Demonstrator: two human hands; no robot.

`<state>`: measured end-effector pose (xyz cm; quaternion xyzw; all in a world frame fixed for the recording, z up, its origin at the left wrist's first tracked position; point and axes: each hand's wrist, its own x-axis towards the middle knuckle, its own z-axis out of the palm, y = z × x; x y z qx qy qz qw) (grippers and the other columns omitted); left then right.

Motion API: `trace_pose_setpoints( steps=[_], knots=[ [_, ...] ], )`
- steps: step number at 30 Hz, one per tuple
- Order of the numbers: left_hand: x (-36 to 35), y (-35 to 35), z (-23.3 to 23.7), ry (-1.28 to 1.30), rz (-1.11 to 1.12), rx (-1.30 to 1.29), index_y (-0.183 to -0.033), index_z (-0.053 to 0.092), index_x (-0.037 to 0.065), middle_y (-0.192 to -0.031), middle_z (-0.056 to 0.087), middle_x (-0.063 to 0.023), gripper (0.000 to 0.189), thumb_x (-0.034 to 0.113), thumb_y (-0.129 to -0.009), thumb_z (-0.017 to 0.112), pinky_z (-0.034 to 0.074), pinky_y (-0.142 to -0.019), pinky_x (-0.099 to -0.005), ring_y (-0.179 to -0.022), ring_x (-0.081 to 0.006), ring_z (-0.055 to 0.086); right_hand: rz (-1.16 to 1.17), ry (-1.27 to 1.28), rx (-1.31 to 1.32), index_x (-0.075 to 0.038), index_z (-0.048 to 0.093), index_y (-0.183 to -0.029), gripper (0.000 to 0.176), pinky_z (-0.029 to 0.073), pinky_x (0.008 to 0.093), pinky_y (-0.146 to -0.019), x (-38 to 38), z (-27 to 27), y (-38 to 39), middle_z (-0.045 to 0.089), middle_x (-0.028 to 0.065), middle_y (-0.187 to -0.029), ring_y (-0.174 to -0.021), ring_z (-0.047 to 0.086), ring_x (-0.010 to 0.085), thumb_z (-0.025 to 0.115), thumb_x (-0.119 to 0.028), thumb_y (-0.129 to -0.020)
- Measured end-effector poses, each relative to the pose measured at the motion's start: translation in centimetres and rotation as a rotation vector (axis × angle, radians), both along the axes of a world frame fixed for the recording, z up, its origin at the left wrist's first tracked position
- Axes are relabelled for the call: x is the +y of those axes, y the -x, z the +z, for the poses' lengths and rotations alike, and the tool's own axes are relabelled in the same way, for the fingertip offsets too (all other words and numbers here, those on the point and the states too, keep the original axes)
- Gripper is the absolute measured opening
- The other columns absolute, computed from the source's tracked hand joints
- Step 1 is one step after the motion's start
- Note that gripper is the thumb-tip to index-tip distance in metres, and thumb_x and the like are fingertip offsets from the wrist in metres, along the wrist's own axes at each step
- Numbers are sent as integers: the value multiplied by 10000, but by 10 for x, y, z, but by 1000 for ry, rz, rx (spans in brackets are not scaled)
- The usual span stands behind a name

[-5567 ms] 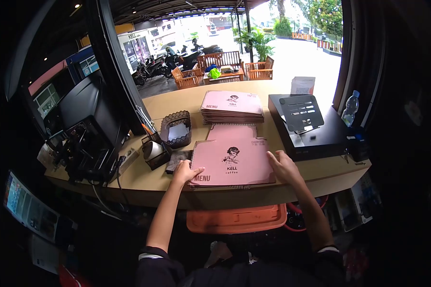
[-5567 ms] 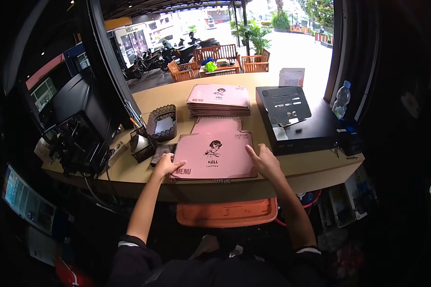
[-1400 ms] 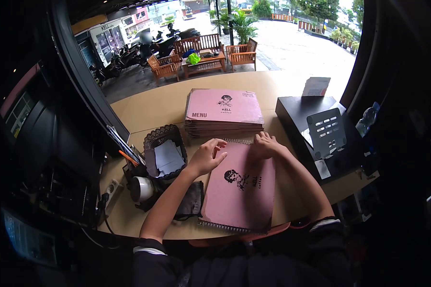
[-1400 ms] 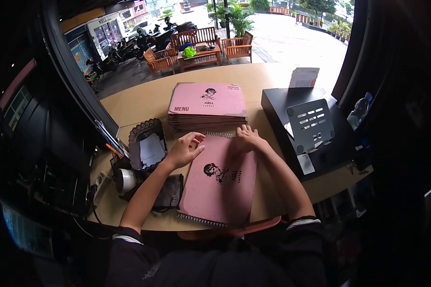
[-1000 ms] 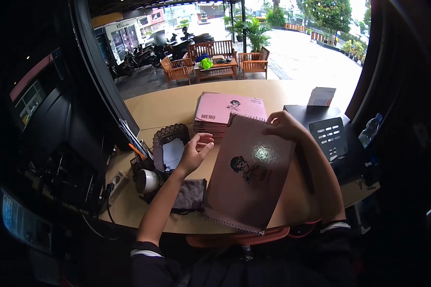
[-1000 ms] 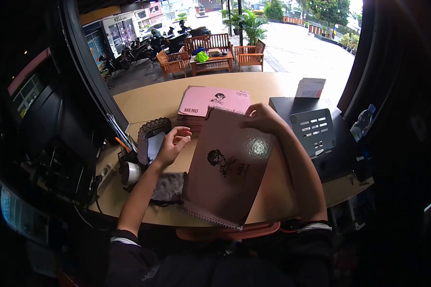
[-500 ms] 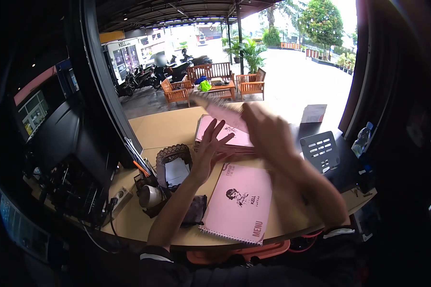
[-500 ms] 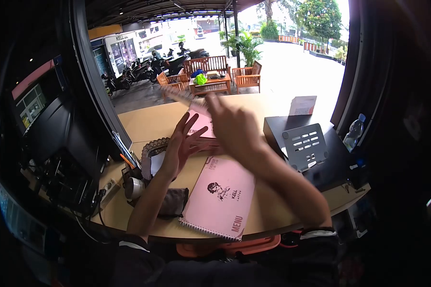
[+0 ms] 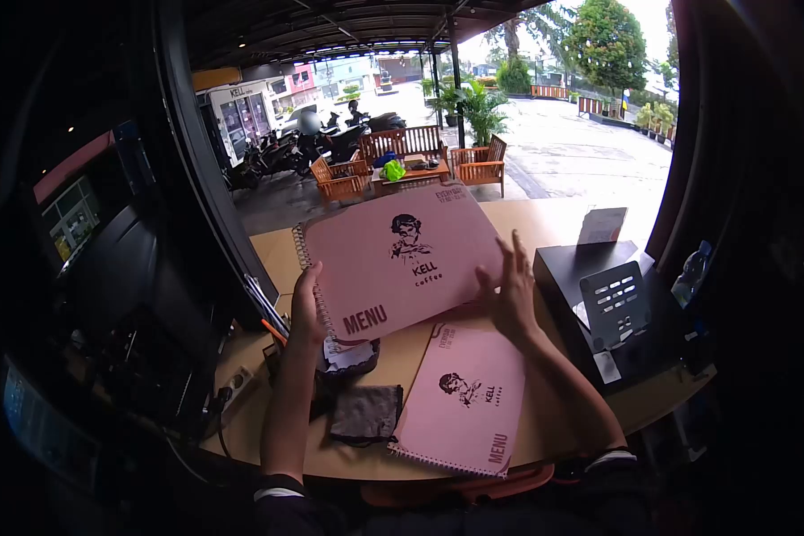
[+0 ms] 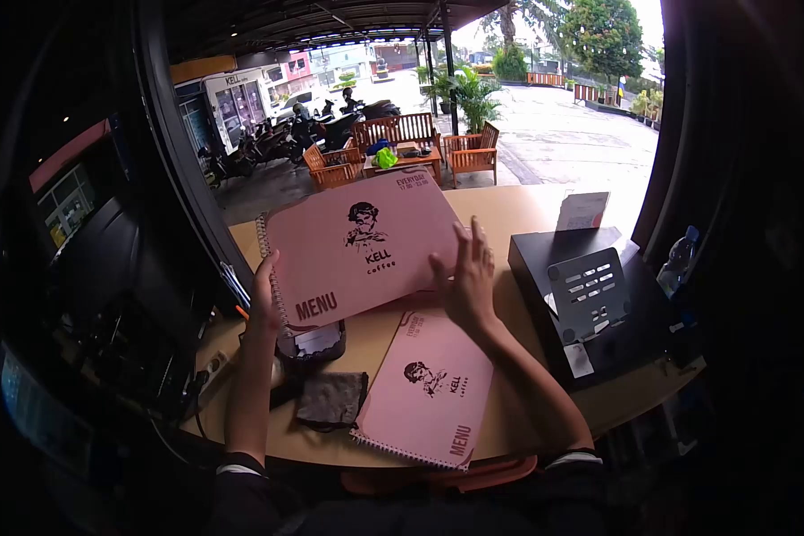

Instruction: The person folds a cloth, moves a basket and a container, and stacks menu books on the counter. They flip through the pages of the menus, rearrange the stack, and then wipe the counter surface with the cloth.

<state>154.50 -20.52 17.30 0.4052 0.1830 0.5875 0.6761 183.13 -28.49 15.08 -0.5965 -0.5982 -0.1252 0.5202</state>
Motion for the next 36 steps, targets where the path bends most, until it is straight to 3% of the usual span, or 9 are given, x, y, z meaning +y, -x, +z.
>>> trace_pose_setpoints(
  steps=[4, 7, 12, 18, 19, 23, 27, 31, 36],
  knots=[
    [34, 8, 13, -62, -200, 83, -1146, 484, -5, -1035, 579, -91, 387, 310, -930, 421, 470, -836, -312, -954, -179, 577, 519, 467, 998, 16, 464, -1210, 414, 481, 327, -805, 44, -11, -65, 553, 131, -1109, -1027, 542, 201, 501, -256, -900],
    [103, -2, 0, -113, -163, 302, -1189, 470, 2, -1069, 571, -96, 421, 331, -943, 383, 494, -798, -299, -926, -168, 587, 804, 361, 1166, 21, 518, -1136, 303, 509, 275, -672, 67, -25, -77, 589, 70, -974, -852, 584, 132, 483, -177, -910],
    [132, -29, -5, -42, 240, 598, -1333, 269, 11, -1370, 314, -135, 672, 388, -847, 539, 298, -959, -494, -1248, -277, 333, 585, 218, 1340, 3, 569, -1011, 190, 473, 243, -597, 110, -41, -85, 578, 29, -783, -658, 552, 106, 463, -123, -915],
    [129, -44, -73, -278, 319, 740, -1287, 332, -26, -1286, 391, -215, 566, 246, -851, 568, 356, -977, -375, -1184, -268, 420, 356, 230, 1261, 79, 531, -1095, 286, 493, 285, -701, 190, -133, -127, 615, 116, -926, -765, 599, 174, 413, -127, -935],
    [124, -45, -81, -377, 301, 748, -1275, 341, -36, -1272, 398, -224, 548, 222, -850, 571, 366, -970, -375, -1172, -273, 433, 279, 123, 1306, 46, 602, -1001, 214, 411, 212, -579, 189, -123, -112, 580, -6, -739, -601, 485, 72, 483, -104, -907],
    [86, -39, -79, -483, 235, 876, -1252, 390, 2, -1262, 418, -157, 479, 190, -850, 571, 467, -846, -346, -1087, -260, 505, -175, 396, 510, -26, 584, -1134, 340, 475, 279, -673, 181, -83, -98, 658, 89, -825, -704, 614, 204, 565, -214, -852],
    [46, -34, -65, -490, 126, 943, -1264, 386, 32, -1261, 426, -124, 467, 176, -854, 557, 458, -848, -333, -1076, -236, 517, -384, 474, 6, -69, 498, -1242, 466, 410, 441, -905, 188, -88, -84, 462, 135, -1297, -1126, 465, 329, 572, -278, -832],
    [18, -29, -69, -548, 96, 981, -1268, 394, 69, -1244, 428, -115, 471, 175, -844, 570, 476, -807, -313, -1037, -229, 540, 150, 568, -65, -22, 550, -1074, 424, 454, 466, -825, 133, -59, -53, 438, 207, -1268, -1091, 492, 347, 632, -313, -777],
    [-28, -14, -90, -473, 11, 999, -1237, 418, 45, -1208, 475, -121, 445, 148, -835, 580, 463, -830, -320, -990, -197, 562, 215, 1098, -635, 9, 368, -1255, 1060, 445, 512, -854, 20, -90, -25, 417, 181, -1266, -1119, 473, 342, 682, -692, -525]
  ],
)
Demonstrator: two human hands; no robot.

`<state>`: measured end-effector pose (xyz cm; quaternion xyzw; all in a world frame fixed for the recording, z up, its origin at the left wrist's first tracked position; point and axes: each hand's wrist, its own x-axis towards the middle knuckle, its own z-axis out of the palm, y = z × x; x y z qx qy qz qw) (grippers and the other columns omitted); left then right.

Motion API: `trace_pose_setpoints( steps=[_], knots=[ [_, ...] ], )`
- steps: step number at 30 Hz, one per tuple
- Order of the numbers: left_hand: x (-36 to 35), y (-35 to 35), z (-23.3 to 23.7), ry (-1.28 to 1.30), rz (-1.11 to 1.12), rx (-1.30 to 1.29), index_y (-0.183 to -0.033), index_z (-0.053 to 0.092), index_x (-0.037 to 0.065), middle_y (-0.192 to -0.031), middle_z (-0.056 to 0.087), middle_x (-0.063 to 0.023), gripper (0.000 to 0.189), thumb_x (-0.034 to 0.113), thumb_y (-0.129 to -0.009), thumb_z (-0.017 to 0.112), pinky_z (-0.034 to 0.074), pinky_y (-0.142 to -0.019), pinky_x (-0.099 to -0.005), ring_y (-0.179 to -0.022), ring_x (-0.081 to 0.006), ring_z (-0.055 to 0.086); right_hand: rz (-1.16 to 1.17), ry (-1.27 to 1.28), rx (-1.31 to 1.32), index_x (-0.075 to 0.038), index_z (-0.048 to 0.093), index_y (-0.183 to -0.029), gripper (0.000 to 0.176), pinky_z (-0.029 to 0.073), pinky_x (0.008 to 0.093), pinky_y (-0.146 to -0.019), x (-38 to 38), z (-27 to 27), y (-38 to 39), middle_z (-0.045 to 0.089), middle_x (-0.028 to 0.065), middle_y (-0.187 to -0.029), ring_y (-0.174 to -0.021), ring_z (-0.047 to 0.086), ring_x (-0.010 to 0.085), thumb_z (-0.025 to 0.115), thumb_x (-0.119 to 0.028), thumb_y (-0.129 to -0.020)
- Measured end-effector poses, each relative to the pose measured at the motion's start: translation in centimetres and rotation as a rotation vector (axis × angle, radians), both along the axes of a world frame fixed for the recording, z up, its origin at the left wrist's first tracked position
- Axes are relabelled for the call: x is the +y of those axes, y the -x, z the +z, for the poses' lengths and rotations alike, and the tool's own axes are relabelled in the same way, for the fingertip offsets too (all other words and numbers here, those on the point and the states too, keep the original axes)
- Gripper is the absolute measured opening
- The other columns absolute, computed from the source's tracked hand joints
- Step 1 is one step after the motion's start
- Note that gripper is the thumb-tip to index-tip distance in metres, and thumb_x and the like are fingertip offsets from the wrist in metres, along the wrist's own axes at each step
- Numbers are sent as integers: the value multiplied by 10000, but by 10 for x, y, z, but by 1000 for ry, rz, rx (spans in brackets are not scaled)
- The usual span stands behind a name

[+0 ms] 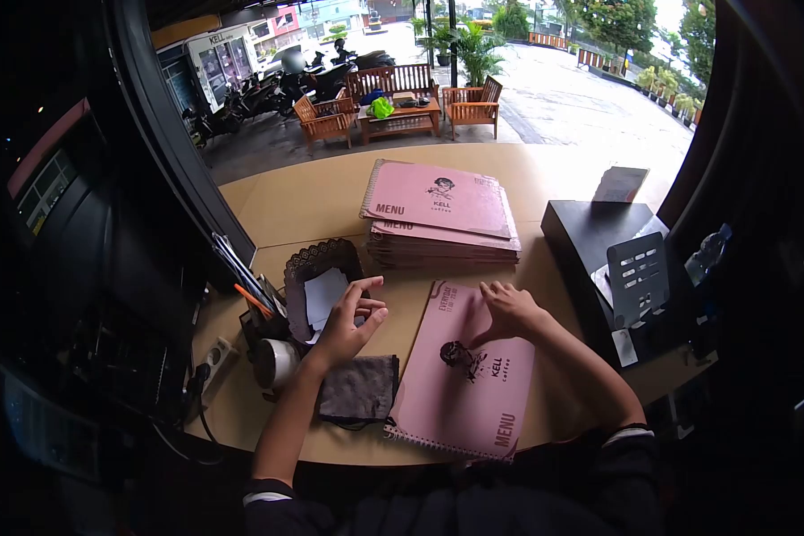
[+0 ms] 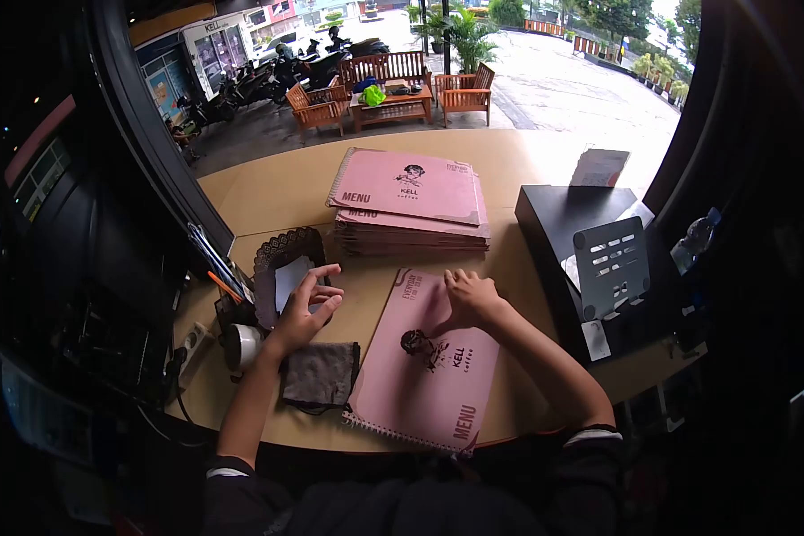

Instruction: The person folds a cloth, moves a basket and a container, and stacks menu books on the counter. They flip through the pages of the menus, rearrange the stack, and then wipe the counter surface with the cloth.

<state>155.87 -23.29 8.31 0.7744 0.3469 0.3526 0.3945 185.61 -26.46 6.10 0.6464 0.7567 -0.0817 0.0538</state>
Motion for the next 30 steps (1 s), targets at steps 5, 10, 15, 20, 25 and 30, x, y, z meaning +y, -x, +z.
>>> trace_pose_setpoints(
  steps=[5, 10, 15, 20, 25, 30],
  knots=[
    [-15, -17, -6, -191, 61, 48, -1195, 459, 37, -1150, 511, -126, 420, 140, -812, 595, 431, -879, -352, -997, -234, 549, -61, -56, 42, 20, 253, -1333, 1224, 391, 562, -876, -8, -35, -23, 362, 215, -1255, -1199, 358, 374, 761, -637, -434],
    [-23, -27, 3, -372, 50, 11, -1171, 474, 26, -1124, 512, -139, 402, 125, -801, 596, 420, -896, -351, -1024, -256, 526, -212, 43, 153, 15, 360, -1233, 1128, 324, 537, -932, -1, -33, -32, 406, 206, -1179, -1183, 360, 374, 772, -636, -409],
    [-34, -22, 10, -321, 77, 11, -1164, 483, 29, -1117, 516, -128, 391, 133, -804, 594, 418, -888, -342, -1026, -239, 524, -253, 20, 93, 46, 459, -1140, 1039, 340, 446, -969, -9, -3, -51, 464, 206, -1190, -1168, 424, 323, 773, -637, -423],
    [-30, -20, 10, -176, 95, -66, -1183, 474, 43, -1165, 505, -99, 387, 170, -832, 580, 395, -911, -355, -1068, -209, 500, -230, -124, 492, -28, 568, -1042, 734, 471, 344, -789, -18, 70, -50, 592, 184, -1002, -941, 583, 282, 822, -445, -494],
    [-5, -23, 3, -64, 175, -328, -1215, 444, 70, -1246, 466, -77, 420, 267, -865, 568, 357, -945, -378, -1166, -216, 421, -162, -543, 587, 3, 624, -942, 489, 481, 355, -736, -28, 146, -46, 631, 172, -870, -842, 622, 254, 761, -337, -618],
    [28, -21, 10, -110, 389, -492, -1221, 420, 10, -1215, 471, -118, 433, 267, -891, 530, 355, -966, -342, -1160, -212, 423, -296, -636, 1102, 33, 585, -1014, 340, 506, 326, -626, 14, 174, -70, 647, 168, -798, -680, 640, 206, 619, -239, -812]
  ],
)
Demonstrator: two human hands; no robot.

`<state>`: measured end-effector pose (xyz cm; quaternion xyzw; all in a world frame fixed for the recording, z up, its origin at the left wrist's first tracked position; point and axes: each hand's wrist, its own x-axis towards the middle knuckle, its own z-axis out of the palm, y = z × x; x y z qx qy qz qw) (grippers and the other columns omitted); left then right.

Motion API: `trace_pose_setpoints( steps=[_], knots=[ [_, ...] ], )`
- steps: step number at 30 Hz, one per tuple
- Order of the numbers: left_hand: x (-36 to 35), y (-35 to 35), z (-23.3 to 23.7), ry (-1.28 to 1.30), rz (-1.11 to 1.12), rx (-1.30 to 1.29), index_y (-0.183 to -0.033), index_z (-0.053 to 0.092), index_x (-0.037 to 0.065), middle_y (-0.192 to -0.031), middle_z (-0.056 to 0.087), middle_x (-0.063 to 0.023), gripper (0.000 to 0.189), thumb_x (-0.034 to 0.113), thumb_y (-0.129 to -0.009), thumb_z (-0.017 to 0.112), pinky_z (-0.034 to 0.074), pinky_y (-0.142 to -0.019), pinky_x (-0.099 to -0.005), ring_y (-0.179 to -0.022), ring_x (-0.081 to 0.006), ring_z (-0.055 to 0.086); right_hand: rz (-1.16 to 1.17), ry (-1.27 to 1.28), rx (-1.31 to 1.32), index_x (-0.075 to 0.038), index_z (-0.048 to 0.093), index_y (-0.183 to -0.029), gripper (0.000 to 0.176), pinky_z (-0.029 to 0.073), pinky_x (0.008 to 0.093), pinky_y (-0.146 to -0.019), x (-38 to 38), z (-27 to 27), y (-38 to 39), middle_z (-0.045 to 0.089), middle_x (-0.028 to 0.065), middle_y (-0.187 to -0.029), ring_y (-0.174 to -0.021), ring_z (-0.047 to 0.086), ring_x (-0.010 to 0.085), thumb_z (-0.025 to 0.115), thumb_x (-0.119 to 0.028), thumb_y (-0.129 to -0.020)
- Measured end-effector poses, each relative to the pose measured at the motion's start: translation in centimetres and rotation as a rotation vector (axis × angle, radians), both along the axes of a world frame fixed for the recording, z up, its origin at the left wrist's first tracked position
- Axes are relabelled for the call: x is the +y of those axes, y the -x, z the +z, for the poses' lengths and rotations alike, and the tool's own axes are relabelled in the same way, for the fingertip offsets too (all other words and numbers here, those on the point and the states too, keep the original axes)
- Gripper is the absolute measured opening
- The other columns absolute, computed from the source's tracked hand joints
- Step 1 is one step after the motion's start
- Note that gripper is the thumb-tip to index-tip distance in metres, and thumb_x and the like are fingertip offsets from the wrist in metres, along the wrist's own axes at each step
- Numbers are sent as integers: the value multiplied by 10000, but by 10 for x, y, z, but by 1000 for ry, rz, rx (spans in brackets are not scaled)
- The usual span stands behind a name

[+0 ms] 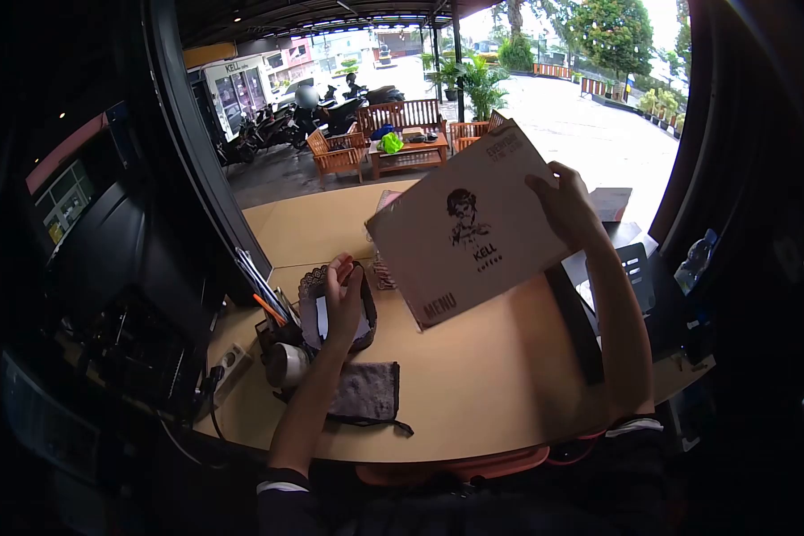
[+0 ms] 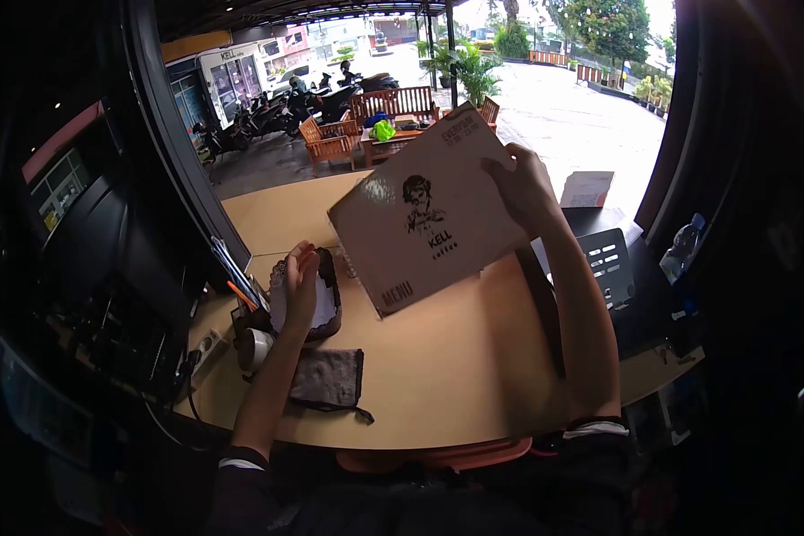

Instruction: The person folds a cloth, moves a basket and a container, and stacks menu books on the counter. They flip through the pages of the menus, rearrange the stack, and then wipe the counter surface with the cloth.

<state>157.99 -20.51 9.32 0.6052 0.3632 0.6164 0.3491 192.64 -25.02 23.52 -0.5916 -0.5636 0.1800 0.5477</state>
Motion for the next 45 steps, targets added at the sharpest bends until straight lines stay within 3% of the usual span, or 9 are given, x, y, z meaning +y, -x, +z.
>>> trace_pose_setpoints(
  steps=[14, 23, 24, 28, 30, 33, 34, 37, 45],
  knots=[
    [213, -25, -37, 87, 84, 570, -1030, 605, -37, -940, 660, -167, 364, 189, -750, 660, 499, -787, -308, -864, -236, 651, -225, -288, 608, 86, 485, -1087, 382, 475, 261, -636, 97, -51, -28, 617, 138, -882, -745, 592, 172, 589, -209, -866],
    [150, -21, 11, 48, 118, 992, -961, 611, -55, -780, 666, -142, 253, 144, -838, 513, 503, -704, -314, -772, -220, 659, -208, -43, 582, 23, 598, -878, 254, 366, 243, -423, 159, -121, -47, 580, 49, -656, -477, 461, 79, 639, -223, -829],
    [173, -11, -11, -83, 152, 779, -885, 628, -12, -808, 662, -149, 282, 172, -839, 421, 488, -735, -405, -777, -319, 634, -219, 35, 543, 8, 599, -830, 248, 334, 248, -394, 168, -131, -50, 554, 27, -607, -438, 424, 69, 644, -236, -825],
    [192, 3, -1, 129, 133, 630, -995, 612, 16, -848, 662, -149, 333, 266, -874, 430, 498, -740, -364, -774, -255, 646, -218, 208, 445, -1, 600, -780, 261, 353, 274, -391, 203, -174, -53, 553, 36, -595, -437, 452, 99, 620, -254, -841],
    [204, -4, -10, 584, -94, 316, -1162, 527, 57, -1003, 636, -114, 501, 451, -909, 349, 500, -747, -359, -853, -208, 634, -285, 379, 217, -1, 620, -833, 289, 427, 294, -459, 189, -162, -31, 599, 76, -650, -507, 536, 147, 598, -289, -851],
    [203, -18, -2, 696, -344, 316, -1273, 428, 95, -1131, 580, -88, 644, 581, -894, 241, 495, -780, -380, -957, -195, 600, -652, 282, -612, -21, 642, -898, 363, 418, 355, -891, 175, -170, -1, 620, 199, -945, -958, 587, 265, 600, -373, -826],
    [199, -23, 2, 766, -351, 253, -1242, 462, 70, -1012, 627, -98, 632, 560, -904, 249, 480, -836, -397, -947, -183, 600, -584, 464, -501, -22, 635, -994, 480, 310, 347, -1008, 173, -160, -2, 523, 218, -1183, -1172, 448, 274, 619, -455, -789],
    [235, -26, -16, 877, -553, 117, -1259, 460, 64, -1096, 607, -102, 648, 566, -895, 270, 448, -883, -403, -1034, -189, 559, -258, 811, -340, -36, 615, -1078, 611, 369, 349, -962, 174, -156, -21, 557, 217, -1146, -1120, 502, 293, 656, -530, -721],
    [215, -49, -12, 887, -556, 490, -1257, 472, 51, -1201, 555, -113, 681, 589, -863, 333, 448, -880, -373, -1073, -219, 534, 113, 588, 22, 34, 608, -1038, 684, 472, 299, -788, 162, -195, -36, 642, 150, -990, -909, 610, 244, 712, -527, -662]
  ],
)
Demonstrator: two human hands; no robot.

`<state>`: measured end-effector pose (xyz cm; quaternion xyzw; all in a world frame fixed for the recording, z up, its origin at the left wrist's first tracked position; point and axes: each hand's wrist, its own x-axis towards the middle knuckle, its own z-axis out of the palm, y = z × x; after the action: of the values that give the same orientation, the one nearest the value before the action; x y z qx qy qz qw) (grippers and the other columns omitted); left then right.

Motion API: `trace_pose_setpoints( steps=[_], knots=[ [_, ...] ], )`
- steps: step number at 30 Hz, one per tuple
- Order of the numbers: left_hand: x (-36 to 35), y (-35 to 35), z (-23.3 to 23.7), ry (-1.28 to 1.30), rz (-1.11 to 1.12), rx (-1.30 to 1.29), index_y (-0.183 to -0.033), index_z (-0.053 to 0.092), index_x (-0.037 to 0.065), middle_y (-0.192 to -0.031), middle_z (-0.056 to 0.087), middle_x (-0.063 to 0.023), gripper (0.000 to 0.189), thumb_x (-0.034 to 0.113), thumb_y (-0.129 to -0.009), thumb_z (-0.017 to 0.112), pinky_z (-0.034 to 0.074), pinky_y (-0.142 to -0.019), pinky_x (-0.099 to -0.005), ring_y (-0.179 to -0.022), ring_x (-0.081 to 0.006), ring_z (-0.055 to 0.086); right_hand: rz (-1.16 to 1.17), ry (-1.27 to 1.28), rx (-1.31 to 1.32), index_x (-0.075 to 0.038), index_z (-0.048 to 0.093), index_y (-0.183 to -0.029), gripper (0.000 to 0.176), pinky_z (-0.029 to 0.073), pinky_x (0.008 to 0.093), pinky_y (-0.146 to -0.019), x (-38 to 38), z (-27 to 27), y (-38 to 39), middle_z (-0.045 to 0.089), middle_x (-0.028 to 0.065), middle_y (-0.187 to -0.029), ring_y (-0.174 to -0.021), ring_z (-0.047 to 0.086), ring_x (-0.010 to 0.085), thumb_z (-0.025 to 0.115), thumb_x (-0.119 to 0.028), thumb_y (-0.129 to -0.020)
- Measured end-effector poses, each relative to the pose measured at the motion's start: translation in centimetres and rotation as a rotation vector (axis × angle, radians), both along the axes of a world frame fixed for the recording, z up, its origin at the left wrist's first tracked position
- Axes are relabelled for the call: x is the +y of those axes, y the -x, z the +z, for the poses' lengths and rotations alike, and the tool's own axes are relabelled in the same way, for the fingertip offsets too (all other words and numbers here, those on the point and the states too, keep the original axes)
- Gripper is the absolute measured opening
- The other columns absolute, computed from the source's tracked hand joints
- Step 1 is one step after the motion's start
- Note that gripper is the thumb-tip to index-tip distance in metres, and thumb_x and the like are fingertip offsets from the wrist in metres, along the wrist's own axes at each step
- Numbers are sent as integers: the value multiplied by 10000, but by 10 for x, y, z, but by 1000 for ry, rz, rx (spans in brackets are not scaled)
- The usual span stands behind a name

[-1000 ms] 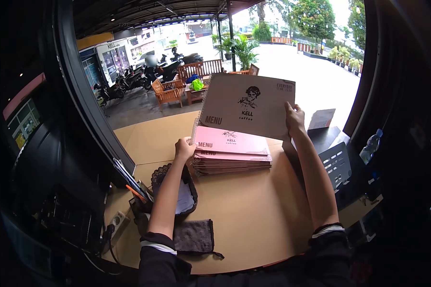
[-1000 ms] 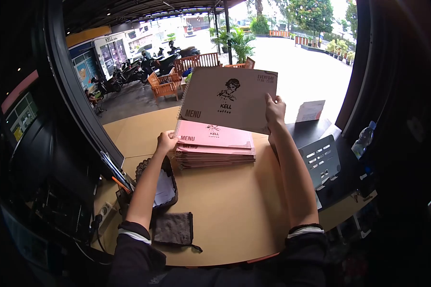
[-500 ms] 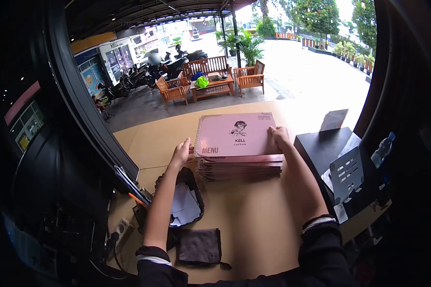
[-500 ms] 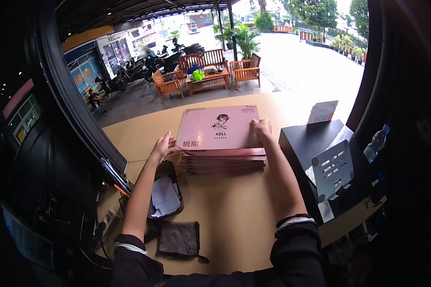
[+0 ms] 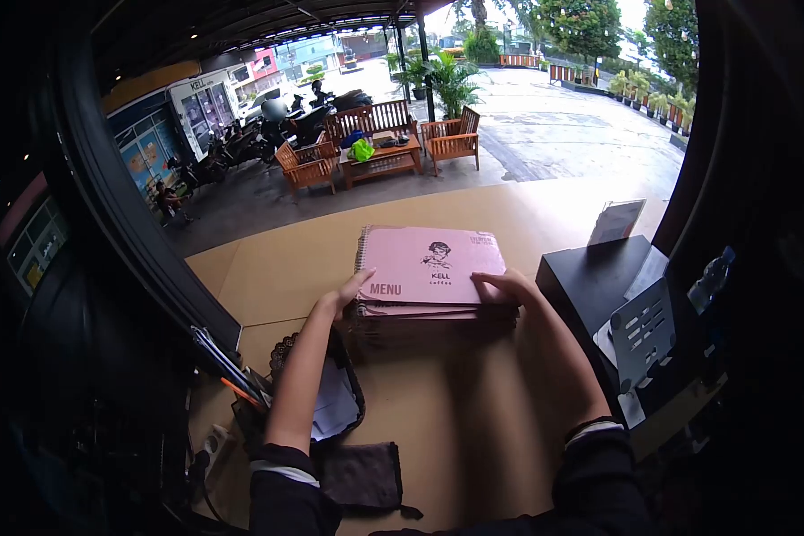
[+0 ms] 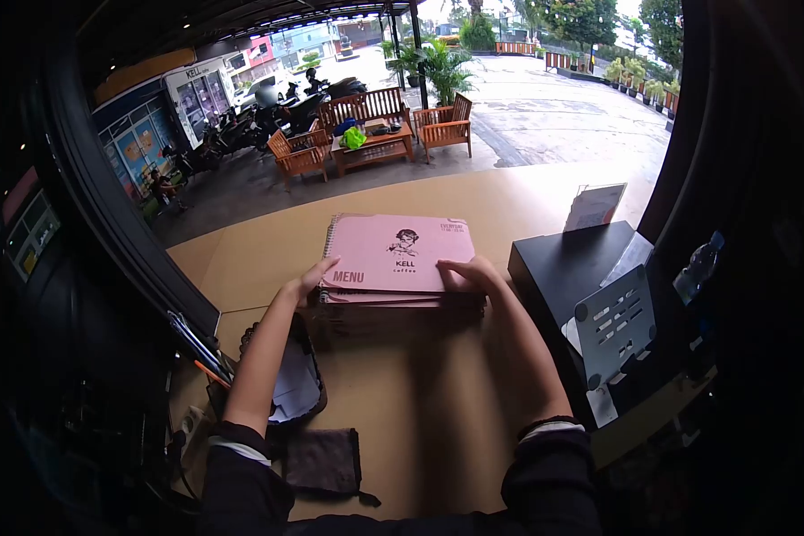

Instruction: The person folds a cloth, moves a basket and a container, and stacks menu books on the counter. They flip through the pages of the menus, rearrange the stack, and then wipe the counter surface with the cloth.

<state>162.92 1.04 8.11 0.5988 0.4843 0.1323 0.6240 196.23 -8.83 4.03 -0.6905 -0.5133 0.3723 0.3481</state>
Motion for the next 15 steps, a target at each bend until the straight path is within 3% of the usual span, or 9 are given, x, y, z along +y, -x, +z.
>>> trace_pose_setpoints(
  steps=[2, 3, 6, 8, 11, 15],
  knots=[
    [1, -1, 4, 18, -26, -3, -1272, 456, 50, -1205, 551, -122, 698, 598, -854, 352, 446, -887, -372, -1082, -226, 529, -17, -212, 266, 45, 610, -1025, 663, 472, 280, -765, -14, 2, 9, 641, 147, -986, -889, 610, 218, 747, -482, -646],
    [17, 1, -10, -11, 60, -39, -1286, 435, 44, -1241, 520, -124, 740, 625, -833, 365, 424, -915, -375, -1098, -220, 520, -150, -70, 181, 48, 613, -1028, 653, 472, 265, -749, 4, -22, -6, 634, 144, -988, -885, 605, 199, 769, -451, -636],
    [17, 2, -15, -107, 149, -175, -1300, 414, 37, -1258, 502, -134, 799, 658, -798, 406, 417, -929, -377, -1106, -217, 518, -274, 34, 343, 65, 612, -1024, 681, 481, 266, -726, -16, 12, 5, 633, 143, -971, -848, 611, 192, 774, -463, -626],
    [8, 2, -10, -158, 154, -275, -1300, 414, 35, -1239, 515, -142, 815, 665, -784, 433, 432, -916, -377, -1099, -220, 525, -282, 72, 389, 62, 613, -1026, 689, 482, 271, -725, -14, 11, 3, 633, 138, -966, -843, 609, 188, 768, -477, -627],
    [7, 7, -8, 150, 73, -370, -1269, 437, 16, -1163, 555, -153, 802, 640, -770, 501, 506, -818, -347, -988, -218, 588, -249, 163, 516, 36, 624, -1029, 638, 484, 274, -707, -3, -13, -9, 636, 117, -936, -814, 605, 168, 759, -461, -653],
    [11, 10, -19, -23, 136, -484, -1217, 469, 8, -1084, 581, -141, 721, 552, -761, 593, 528, -775, -344, -917, -216, 611, -133, -85, 599, 20, 631, -1023, 574, 489, 271, -697, -32, 10, 11, 636, 109, -930, -800, 607, 155, 754, -421, -677]
  ],
)
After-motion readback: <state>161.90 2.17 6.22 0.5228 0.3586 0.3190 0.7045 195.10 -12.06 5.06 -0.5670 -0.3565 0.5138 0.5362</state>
